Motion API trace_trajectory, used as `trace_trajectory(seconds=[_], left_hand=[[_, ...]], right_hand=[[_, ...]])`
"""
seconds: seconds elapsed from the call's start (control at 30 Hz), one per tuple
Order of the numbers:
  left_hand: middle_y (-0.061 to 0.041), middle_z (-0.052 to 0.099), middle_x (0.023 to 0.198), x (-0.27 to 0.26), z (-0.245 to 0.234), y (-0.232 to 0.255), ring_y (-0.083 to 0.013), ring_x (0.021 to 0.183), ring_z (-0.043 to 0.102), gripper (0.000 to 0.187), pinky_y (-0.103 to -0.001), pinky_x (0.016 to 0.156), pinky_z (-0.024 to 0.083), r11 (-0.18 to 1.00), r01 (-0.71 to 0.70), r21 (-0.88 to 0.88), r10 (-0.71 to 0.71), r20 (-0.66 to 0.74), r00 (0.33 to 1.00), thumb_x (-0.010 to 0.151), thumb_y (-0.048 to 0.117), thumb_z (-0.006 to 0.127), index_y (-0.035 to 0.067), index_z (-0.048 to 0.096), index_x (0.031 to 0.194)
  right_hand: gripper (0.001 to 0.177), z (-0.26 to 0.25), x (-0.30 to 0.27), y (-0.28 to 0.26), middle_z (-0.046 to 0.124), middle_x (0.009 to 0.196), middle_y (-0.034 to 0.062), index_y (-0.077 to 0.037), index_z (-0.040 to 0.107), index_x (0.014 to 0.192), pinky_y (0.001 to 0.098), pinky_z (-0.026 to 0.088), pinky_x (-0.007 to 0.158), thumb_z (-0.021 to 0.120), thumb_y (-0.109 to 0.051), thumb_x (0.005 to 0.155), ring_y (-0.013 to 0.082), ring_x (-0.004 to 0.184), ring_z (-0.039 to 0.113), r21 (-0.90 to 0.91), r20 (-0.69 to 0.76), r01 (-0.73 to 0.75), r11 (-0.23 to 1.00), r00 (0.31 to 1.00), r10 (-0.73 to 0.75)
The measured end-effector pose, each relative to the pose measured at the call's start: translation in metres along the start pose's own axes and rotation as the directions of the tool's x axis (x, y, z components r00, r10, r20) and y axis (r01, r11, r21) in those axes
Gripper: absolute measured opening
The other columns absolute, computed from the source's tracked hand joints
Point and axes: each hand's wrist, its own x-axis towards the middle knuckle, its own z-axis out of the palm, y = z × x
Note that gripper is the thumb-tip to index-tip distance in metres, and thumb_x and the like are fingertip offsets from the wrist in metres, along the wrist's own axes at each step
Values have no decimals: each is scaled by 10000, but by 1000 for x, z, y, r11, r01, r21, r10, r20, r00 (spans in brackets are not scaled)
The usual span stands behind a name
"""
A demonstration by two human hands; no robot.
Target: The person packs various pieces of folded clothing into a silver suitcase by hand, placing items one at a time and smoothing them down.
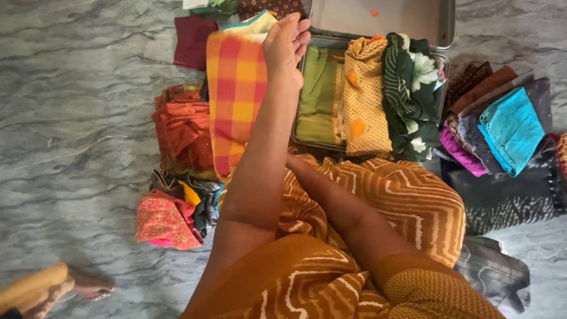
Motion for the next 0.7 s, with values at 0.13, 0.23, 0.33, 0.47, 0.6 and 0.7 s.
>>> trace_trajectory(seconds=[0.13, 0.23, 0.33, 0.47, 0.6, 0.7], left_hand=[[-46, 781, 1018, -2, 0, 2, -131, 839, 675, 233, -297, 781, 491, 1000, 17, 16, -17, -24, 1000, 901, 296, 723, 149, 688, 1078], [-48, 780, 1013, -2, 3, 0, -132, 838, 676, 237, -299, 776, 488, 1000, 19, 13, -19, -32, 999, 895, 295, 735, 145, 687, 1072], [-45, 776, 1015, -2, 3, -2, -129, 839, 669, 245, -296, 781, 488, 1000, 28, 4, -28, -23, 999, 885, 296, 745, 153, 684, 1075], [-45, 771, 1010, -2, 9, -6, -129, 828, 657, 254, -296, 775, 487, 999, 41, -1, -41, -25, 999, 875, 305, 745, 155, 688, 1071], [-43, 766, 1008, -4, 11, -7, -128, 826, 655, 246, -294, 771, 482, 998, 59, 29, -58, -42, 997, 881, 306, 742, 145, 682, 1057], [-40, 766, 1002, -3, 13, -9, -129, 816, 653, 239, -295, 757, 481, 996, 82, 40, -80, -59, 995, 880, 300, 737, 143, 669, 1047]], right_hand=[[512, -22, 5, 13, 686, 1186, 194, -29, 667, 1227, 449, 529, 926, 813, -283, 807, 334, 1092, 648, -244, -68, -2, 970, 998, -15], [537, -67, 11, 27, 675, 1214, 198, -48, 660, 1252, 457, 517, 954, 815, -318, 814, 343, 1129, 635, -551, -331, -118, 826, 940, -87], [586, -140, 12, 26, 660, 1263, 203, -39, 633, 1296, 469, 496, 1016, 823, -313, 814, 375, 1185, 612, -839, -409, -100, 535, 764, -499], [979, -207, -10, -9, 423, 1535, 188, -69, 418, 1493, 589, 368, 1159, 833, -586, 772, 418, 1420, 389, -654, -735, -650, 387, 666, -123], [1382, -215, -33, -17, 7, 1719, 135, -130, 78, 1638, 786, 196, 1106, 837, -724, 648, 483, 1531, 20, -511, -835, -837, 197, 538, 118], [1382, -214, -33, -7, 4, 1742, 106, -158, 68, 1654, 786, 207, 1125, 828, -721, 646, 473, 1556, 11, -509, -848, -850, 139, 522, 89]])
